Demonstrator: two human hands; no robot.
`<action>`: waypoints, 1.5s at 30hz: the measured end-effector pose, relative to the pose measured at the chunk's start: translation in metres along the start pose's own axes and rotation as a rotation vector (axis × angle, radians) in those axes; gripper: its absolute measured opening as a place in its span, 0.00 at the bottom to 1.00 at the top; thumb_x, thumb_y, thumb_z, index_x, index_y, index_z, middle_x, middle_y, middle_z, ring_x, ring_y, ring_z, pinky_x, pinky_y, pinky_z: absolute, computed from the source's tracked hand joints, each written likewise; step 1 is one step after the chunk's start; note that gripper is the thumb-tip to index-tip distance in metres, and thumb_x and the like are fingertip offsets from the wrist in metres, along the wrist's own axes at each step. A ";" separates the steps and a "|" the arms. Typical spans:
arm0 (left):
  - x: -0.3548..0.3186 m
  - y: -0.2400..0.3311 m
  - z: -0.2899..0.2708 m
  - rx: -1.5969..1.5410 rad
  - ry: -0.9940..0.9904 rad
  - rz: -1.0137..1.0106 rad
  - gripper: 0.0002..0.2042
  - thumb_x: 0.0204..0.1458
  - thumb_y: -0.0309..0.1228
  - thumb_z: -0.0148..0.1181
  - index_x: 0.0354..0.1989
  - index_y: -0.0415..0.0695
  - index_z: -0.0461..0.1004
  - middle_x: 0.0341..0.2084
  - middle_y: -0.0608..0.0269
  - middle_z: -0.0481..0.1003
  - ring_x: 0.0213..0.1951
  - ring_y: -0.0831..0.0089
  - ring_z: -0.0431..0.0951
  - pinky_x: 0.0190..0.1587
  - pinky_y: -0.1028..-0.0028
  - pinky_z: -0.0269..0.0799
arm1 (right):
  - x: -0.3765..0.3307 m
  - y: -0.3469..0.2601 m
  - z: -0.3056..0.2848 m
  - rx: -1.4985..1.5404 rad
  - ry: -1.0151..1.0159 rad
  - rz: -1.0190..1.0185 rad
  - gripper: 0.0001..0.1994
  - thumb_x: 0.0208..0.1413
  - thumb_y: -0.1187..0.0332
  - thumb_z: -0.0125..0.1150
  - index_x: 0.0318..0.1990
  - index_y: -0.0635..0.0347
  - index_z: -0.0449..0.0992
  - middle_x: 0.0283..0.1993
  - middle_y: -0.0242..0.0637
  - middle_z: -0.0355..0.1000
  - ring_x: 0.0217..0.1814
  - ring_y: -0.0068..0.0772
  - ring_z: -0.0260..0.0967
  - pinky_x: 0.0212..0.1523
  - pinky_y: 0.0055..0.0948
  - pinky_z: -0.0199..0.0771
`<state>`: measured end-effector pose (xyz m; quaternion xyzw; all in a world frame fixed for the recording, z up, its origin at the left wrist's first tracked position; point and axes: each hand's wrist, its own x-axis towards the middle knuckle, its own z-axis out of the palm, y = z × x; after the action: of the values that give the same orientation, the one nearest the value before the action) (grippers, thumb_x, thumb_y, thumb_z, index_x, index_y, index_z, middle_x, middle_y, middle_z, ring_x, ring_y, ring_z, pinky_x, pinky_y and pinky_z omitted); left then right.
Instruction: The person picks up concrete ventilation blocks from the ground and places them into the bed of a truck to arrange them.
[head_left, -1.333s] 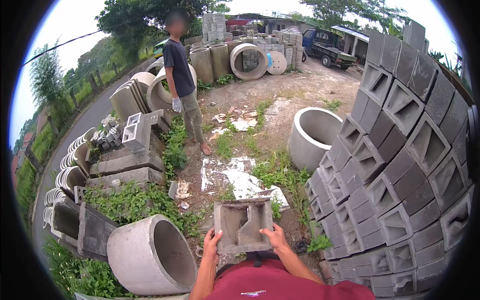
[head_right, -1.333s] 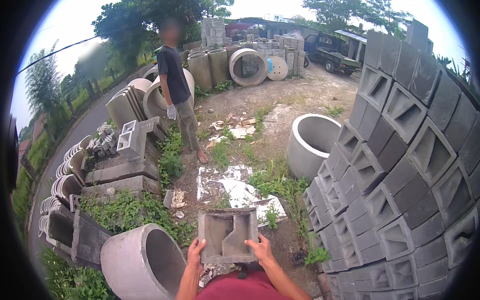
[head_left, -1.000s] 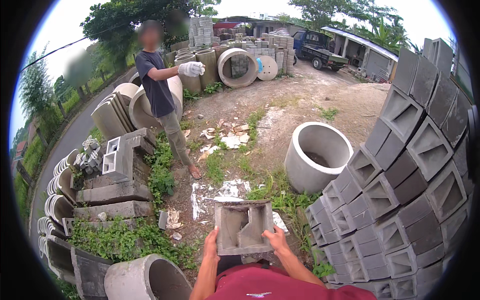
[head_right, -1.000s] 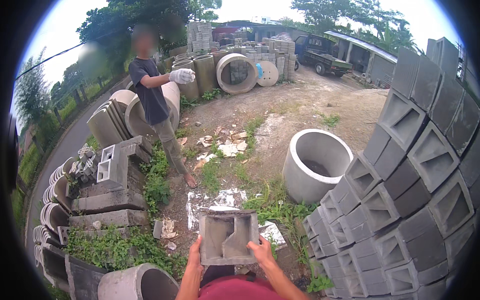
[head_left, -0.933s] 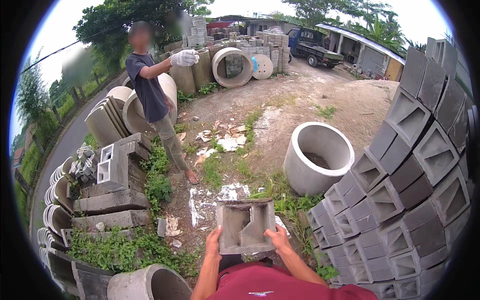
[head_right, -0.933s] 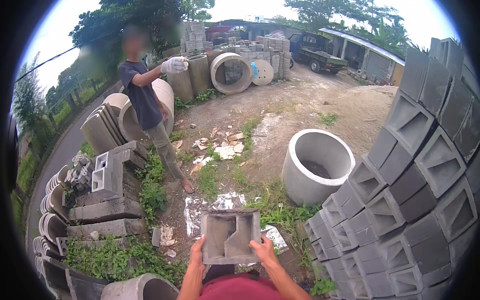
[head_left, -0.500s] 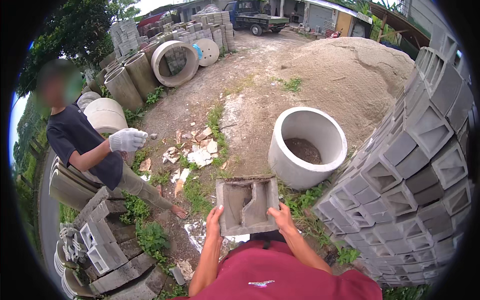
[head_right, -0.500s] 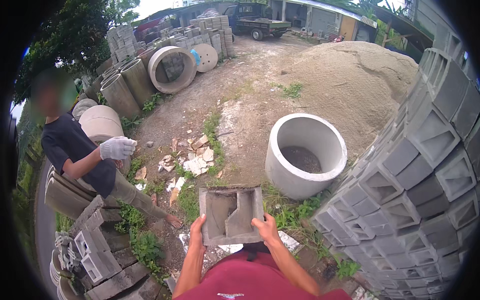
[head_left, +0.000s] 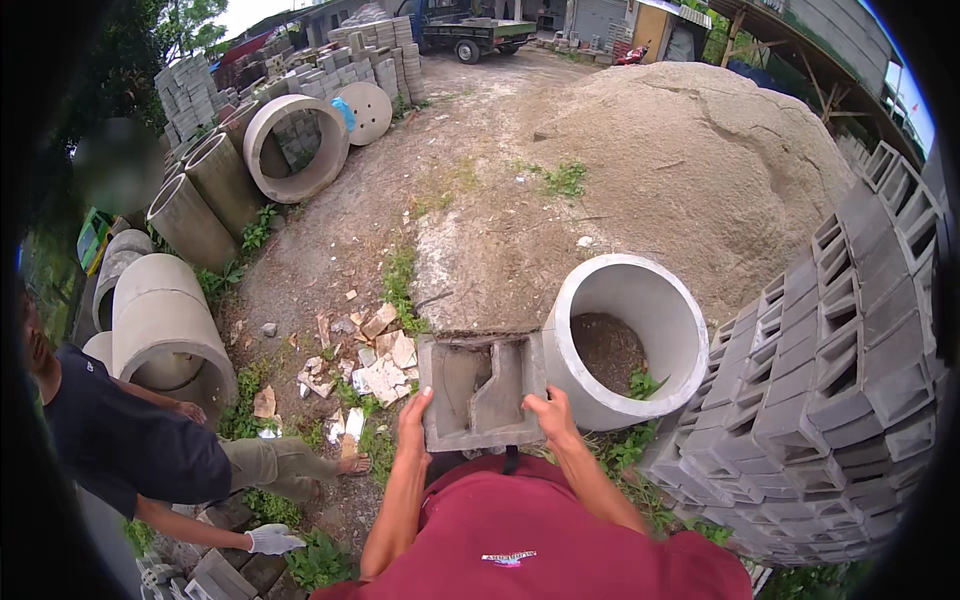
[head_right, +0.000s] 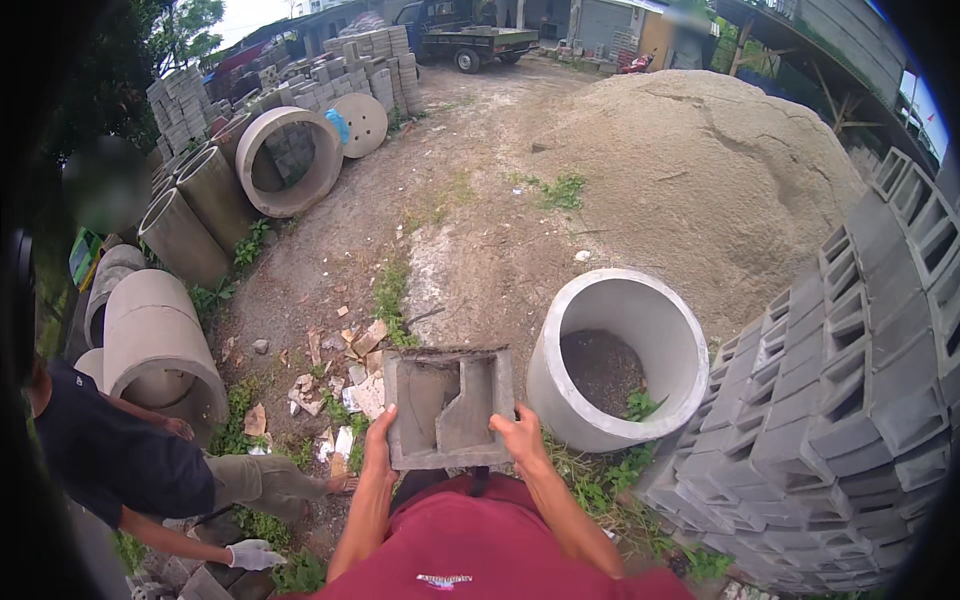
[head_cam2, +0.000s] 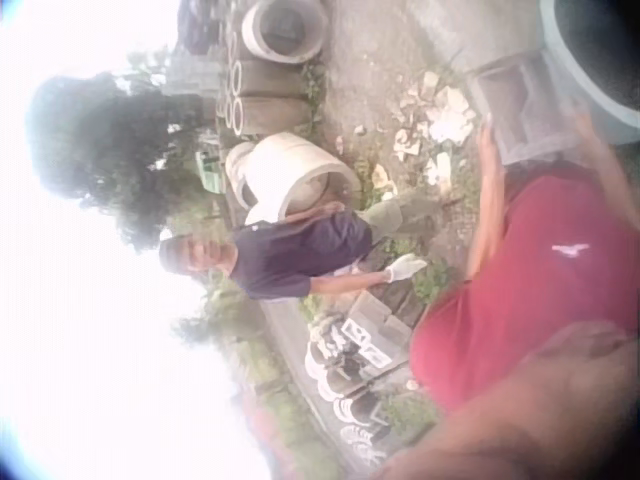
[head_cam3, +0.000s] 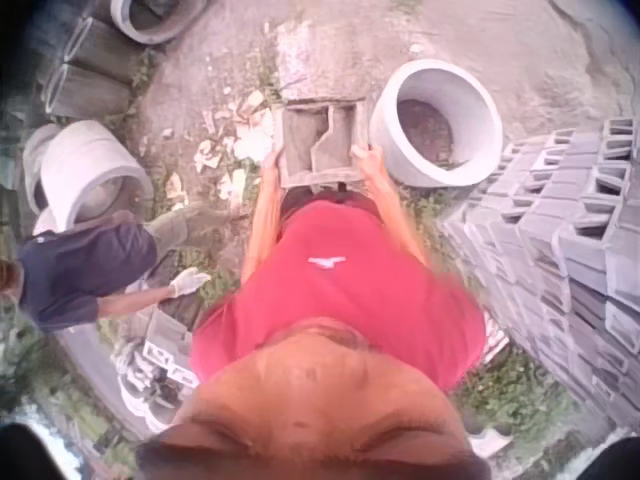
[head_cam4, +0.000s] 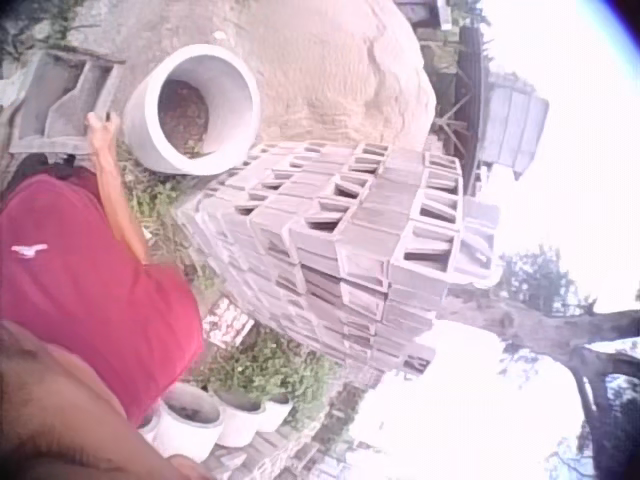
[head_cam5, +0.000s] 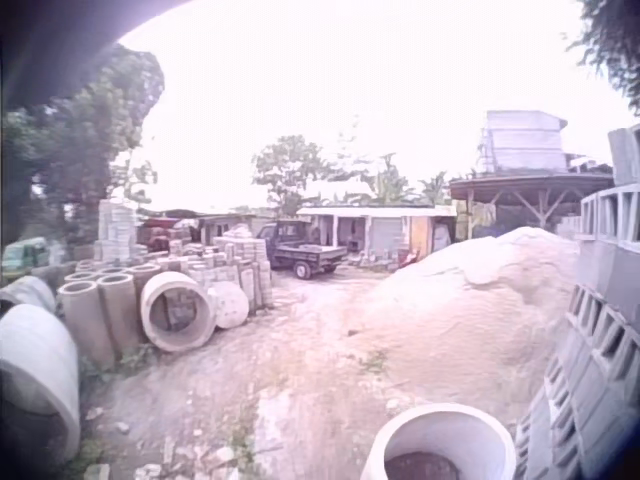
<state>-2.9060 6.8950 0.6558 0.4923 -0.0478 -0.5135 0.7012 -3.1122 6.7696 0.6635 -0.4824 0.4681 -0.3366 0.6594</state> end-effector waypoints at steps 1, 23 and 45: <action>0.024 0.018 0.007 -0.014 -0.022 -0.044 0.24 0.53 0.41 0.59 0.52 0.36 0.66 0.44 0.52 0.73 0.44 0.66 0.76 0.46 0.68 0.73 | 0.023 -0.009 0.009 -0.002 0.013 0.006 0.15 0.40 0.72 0.60 0.38 0.70 0.75 0.31 0.35 0.73 0.32 0.25 0.68 0.37 0.26 0.67; 0.568 0.304 0.128 0.255 -0.052 -0.036 0.32 0.36 0.27 0.63 0.54 0.32 0.62 0.41 0.50 0.73 0.40 0.63 0.76 0.43 0.67 0.73 | 0.560 -0.190 0.209 0.060 0.059 -0.036 0.24 0.41 0.74 0.58 0.51 0.70 0.70 0.40 0.36 0.72 0.40 0.25 0.68 0.42 0.25 0.68; 1.111 0.427 0.334 0.125 0.084 -0.080 0.30 0.37 0.26 0.62 0.53 0.32 0.62 0.41 0.49 0.72 0.40 0.60 0.76 0.42 0.64 0.75 | 1.168 -0.328 0.232 0.011 -0.056 0.043 0.26 0.40 0.72 0.60 0.50 0.74 0.68 0.42 0.42 0.71 0.42 0.30 0.68 0.44 0.29 0.68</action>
<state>-2.2894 5.8232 0.6548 0.5578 -0.0308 -0.5161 0.6492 -2.4999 5.6966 0.6561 -0.4779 0.4577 -0.3114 0.6820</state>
